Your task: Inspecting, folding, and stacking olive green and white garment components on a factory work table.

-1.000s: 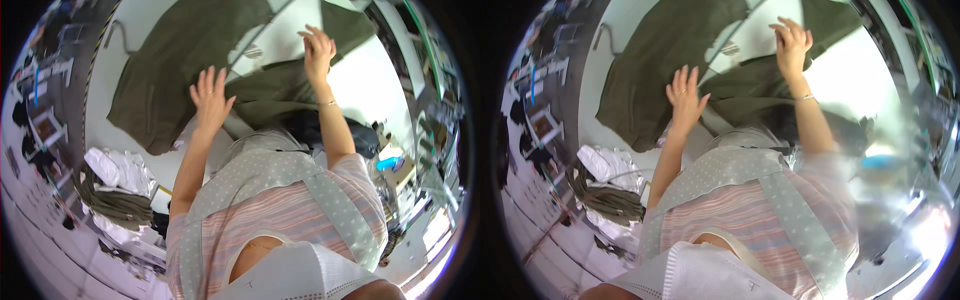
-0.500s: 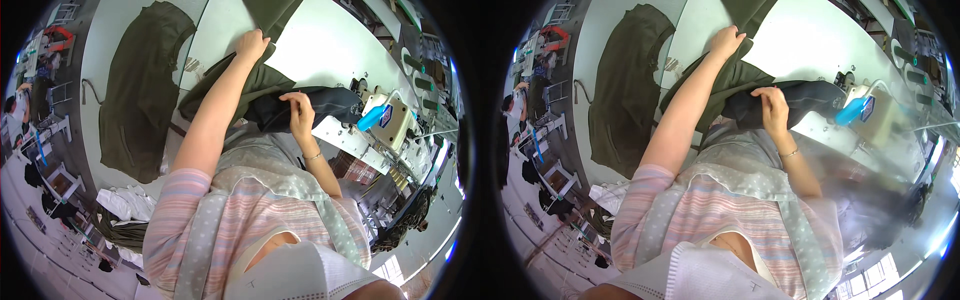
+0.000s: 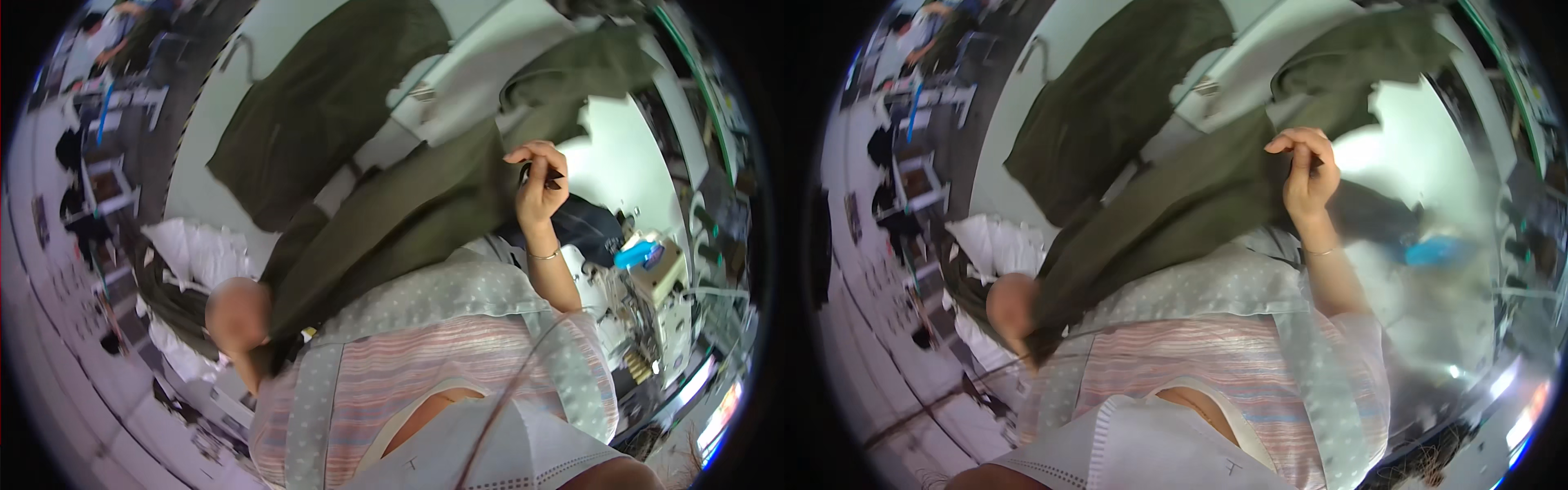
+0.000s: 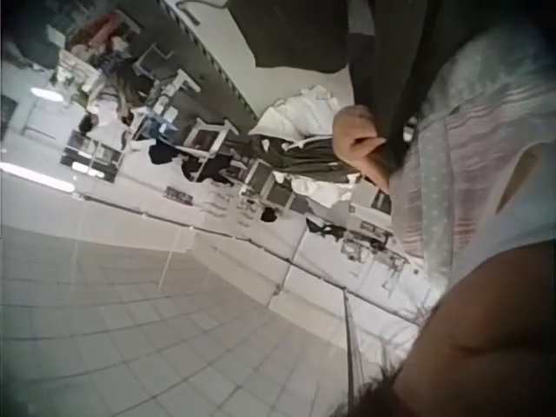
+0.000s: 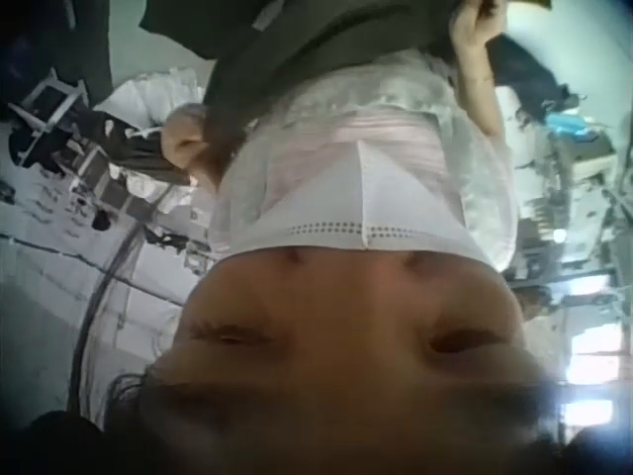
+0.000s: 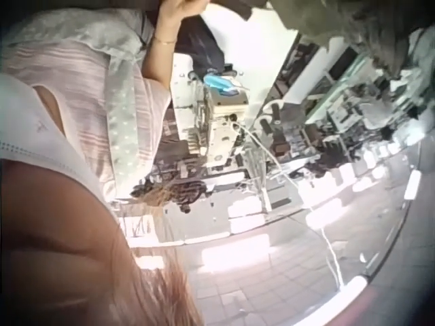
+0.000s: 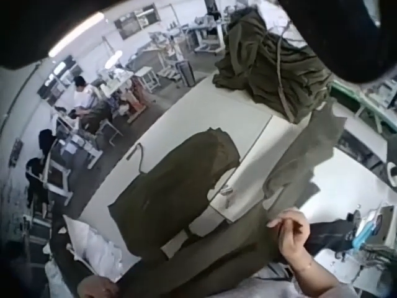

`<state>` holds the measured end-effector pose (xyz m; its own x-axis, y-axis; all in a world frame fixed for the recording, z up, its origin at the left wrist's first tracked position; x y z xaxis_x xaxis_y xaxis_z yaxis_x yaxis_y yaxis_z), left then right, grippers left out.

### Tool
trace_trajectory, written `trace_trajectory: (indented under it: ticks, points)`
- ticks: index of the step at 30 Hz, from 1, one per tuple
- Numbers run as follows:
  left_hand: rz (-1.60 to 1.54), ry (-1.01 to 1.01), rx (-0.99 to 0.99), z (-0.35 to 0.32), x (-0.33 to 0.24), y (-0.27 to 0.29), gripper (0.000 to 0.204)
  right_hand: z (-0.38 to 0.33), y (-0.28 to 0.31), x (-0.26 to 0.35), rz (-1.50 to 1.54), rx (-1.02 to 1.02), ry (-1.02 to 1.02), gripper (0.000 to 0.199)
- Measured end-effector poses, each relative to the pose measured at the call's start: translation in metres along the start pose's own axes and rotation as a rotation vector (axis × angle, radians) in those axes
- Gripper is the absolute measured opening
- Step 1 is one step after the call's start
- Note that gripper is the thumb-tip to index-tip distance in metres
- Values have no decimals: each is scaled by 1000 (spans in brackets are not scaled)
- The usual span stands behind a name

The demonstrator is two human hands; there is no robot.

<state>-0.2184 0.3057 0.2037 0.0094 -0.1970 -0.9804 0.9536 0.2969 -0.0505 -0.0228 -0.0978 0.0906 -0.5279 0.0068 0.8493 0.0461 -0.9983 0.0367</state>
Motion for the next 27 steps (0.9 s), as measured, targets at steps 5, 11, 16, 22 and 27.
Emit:
trace_trajectory:
  ticks: [5,11,16,22,27]
  points:
    - [56,-124,-283,-39,-25,-106,33,-4,-79,19,224,269,-93,16]
    - [266,816,-1556,46,110,-51,21,-43,-130,28,-62,934,-423,14]
    - [135,458,-1459,71,174,-6,16,-68,-134,21,183,1163,-926,31]
    - [-29,415,-1261,73,151,5,23,-69,-129,6,256,1154,-1119,28]
    - [-122,447,-1159,69,144,7,36,-69,-125,4,252,1039,-1172,28]
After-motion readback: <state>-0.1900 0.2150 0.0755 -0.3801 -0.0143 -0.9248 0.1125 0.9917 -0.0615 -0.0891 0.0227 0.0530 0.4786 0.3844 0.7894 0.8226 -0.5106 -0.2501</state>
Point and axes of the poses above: each hand's wrist, its own z-axis towards the middle knuckle, its own y-axis out of the back of the hand, x = y × z, the point moved 1 cm from there along z, towards the middle knuckle, and after that the axes turned 5 degrees about -z, right-handed, at the moved point
